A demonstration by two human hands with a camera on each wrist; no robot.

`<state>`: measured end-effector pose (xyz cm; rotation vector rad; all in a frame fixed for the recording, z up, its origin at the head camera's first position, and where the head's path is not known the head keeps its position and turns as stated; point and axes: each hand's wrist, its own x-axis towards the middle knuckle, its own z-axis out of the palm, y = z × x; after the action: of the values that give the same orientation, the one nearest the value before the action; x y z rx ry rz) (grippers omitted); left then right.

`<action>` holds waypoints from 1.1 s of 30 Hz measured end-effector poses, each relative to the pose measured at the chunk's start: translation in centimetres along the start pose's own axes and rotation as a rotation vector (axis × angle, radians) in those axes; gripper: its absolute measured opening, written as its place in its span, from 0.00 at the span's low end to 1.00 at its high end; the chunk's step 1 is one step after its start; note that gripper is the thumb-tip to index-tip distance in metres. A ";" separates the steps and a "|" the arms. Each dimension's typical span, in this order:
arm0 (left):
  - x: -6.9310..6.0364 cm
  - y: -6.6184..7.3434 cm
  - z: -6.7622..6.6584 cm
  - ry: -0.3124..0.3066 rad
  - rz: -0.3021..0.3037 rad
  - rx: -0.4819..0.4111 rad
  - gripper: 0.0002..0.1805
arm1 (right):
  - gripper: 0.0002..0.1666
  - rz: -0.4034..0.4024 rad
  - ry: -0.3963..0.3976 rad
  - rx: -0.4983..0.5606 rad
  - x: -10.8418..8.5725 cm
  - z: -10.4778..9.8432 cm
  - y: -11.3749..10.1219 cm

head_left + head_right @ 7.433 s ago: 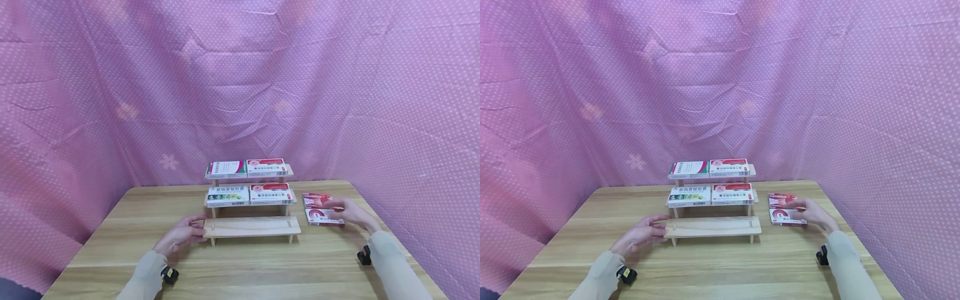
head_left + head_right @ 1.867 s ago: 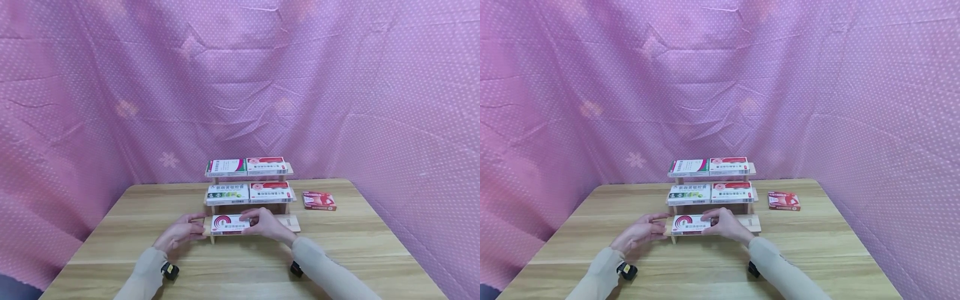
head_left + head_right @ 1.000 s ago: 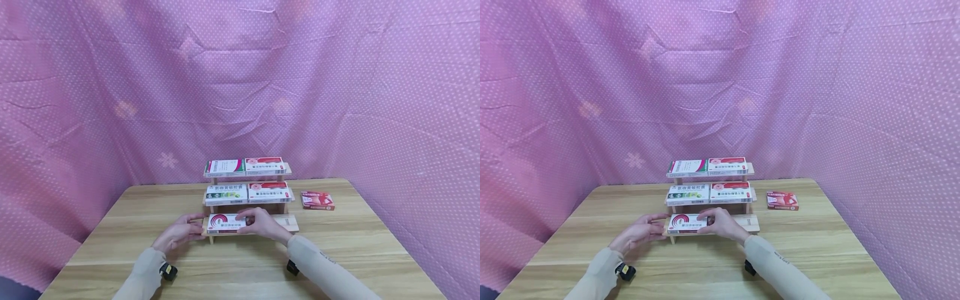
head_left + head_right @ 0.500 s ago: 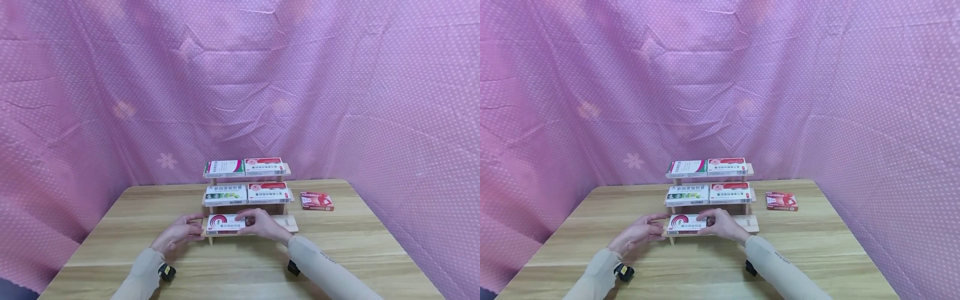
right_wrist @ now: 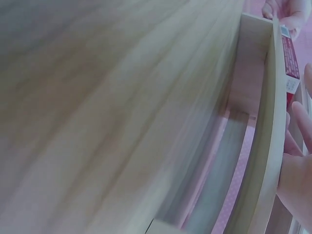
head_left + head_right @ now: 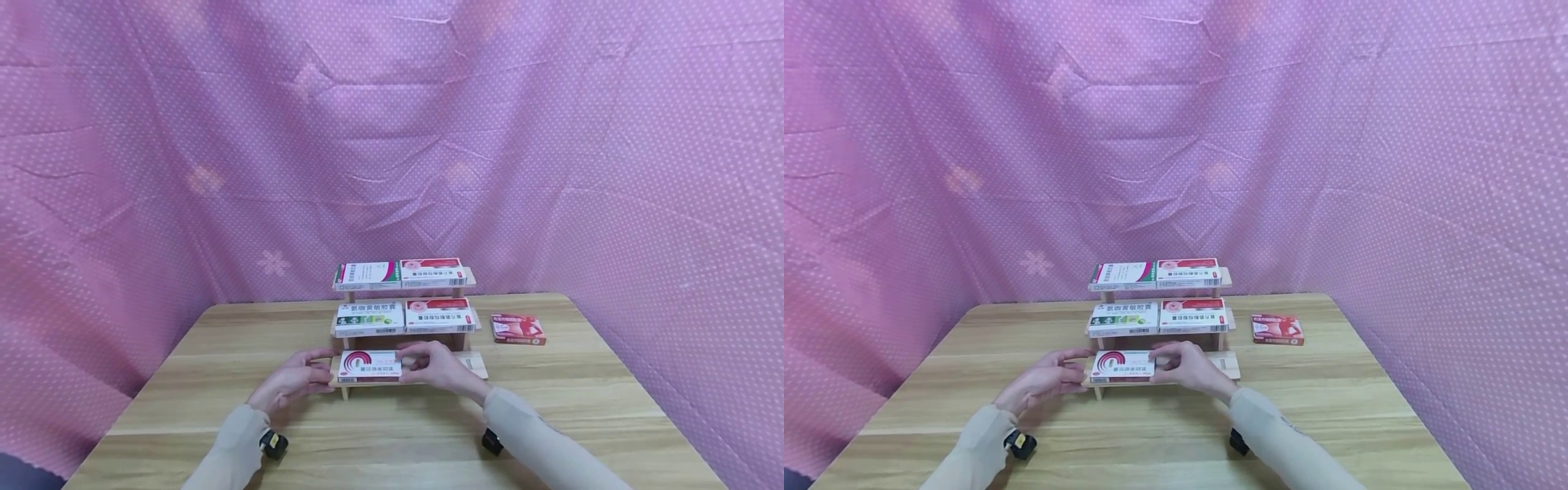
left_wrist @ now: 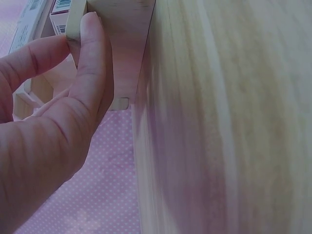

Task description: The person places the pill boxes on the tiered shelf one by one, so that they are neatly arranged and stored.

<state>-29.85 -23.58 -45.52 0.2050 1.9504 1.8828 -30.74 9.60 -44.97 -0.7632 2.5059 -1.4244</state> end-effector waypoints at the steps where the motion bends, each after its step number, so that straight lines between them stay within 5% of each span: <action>1: 0.0 0.0 0.0 -0.002 -0.001 0.001 0.41 | 0.23 -0.010 0.003 -0.001 -0.2 -0.2 0.1; 17: 0.0 0.2 0.0 -0.002 0.001 0.014 0.40 | 0.19 -0.013 -0.027 0.065 -2.5 -3.8 1.5; 33: 0.0 0.1 0.1 -0.015 0.018 0.037 0.41 | 0.15 0.010 0.013 -0.016 -4.2 -7.0 3.1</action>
<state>-29.81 -23.50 -45.44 0.2477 1.9809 1.8529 -30.84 18.33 -44.26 -0.7454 2.5300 -1.4130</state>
